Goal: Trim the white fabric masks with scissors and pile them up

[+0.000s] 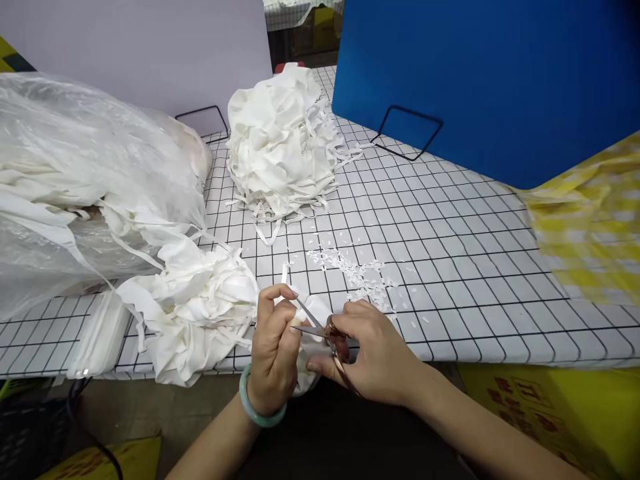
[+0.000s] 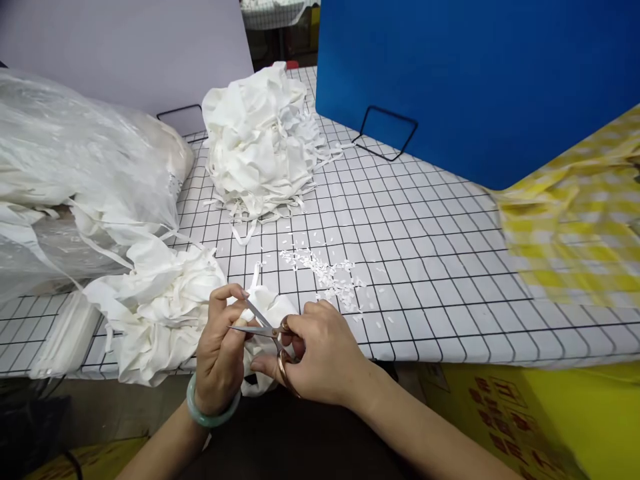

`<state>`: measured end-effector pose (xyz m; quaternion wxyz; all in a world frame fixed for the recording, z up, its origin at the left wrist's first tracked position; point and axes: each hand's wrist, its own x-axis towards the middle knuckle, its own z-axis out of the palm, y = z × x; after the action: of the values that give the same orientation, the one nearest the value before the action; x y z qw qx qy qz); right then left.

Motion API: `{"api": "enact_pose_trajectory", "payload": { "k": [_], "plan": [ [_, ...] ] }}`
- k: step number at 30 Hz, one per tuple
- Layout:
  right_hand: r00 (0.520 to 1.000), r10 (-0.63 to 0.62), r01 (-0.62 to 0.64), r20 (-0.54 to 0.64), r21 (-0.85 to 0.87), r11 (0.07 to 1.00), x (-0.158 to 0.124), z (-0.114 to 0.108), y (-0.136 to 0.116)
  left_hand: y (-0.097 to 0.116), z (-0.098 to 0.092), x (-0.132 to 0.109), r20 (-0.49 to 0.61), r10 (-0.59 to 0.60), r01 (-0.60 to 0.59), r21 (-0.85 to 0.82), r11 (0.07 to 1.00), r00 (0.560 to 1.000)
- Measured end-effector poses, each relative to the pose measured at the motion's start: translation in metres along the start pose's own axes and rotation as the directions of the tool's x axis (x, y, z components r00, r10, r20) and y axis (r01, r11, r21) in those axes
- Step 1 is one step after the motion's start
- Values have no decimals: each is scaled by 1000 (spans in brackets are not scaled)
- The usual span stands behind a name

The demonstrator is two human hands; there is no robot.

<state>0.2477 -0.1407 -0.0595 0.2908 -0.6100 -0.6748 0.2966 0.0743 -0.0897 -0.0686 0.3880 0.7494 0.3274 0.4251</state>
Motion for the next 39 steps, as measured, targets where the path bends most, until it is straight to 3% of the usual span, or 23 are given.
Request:
{"api": "enact_pose_trajectory", "payload": {
  "k": [24, 30, 39],
  "plan": [
    [999, -14, 16, -53, 50, 999, 4, 2, -4, 2, 5, 4, 8, 28, -28, 31, 999, 1000],
    [999, 20, -17, -51, 71, 997, 3, 3, -2, -1, 7, 1, 11, -6, 5, 5, 1000, 1000],
    [988, 125, -120, -91, 56, 991, -9, -3, 9, 1, 22, 13, 76, 49, -48, -12, 999, 996]
  ]
}}
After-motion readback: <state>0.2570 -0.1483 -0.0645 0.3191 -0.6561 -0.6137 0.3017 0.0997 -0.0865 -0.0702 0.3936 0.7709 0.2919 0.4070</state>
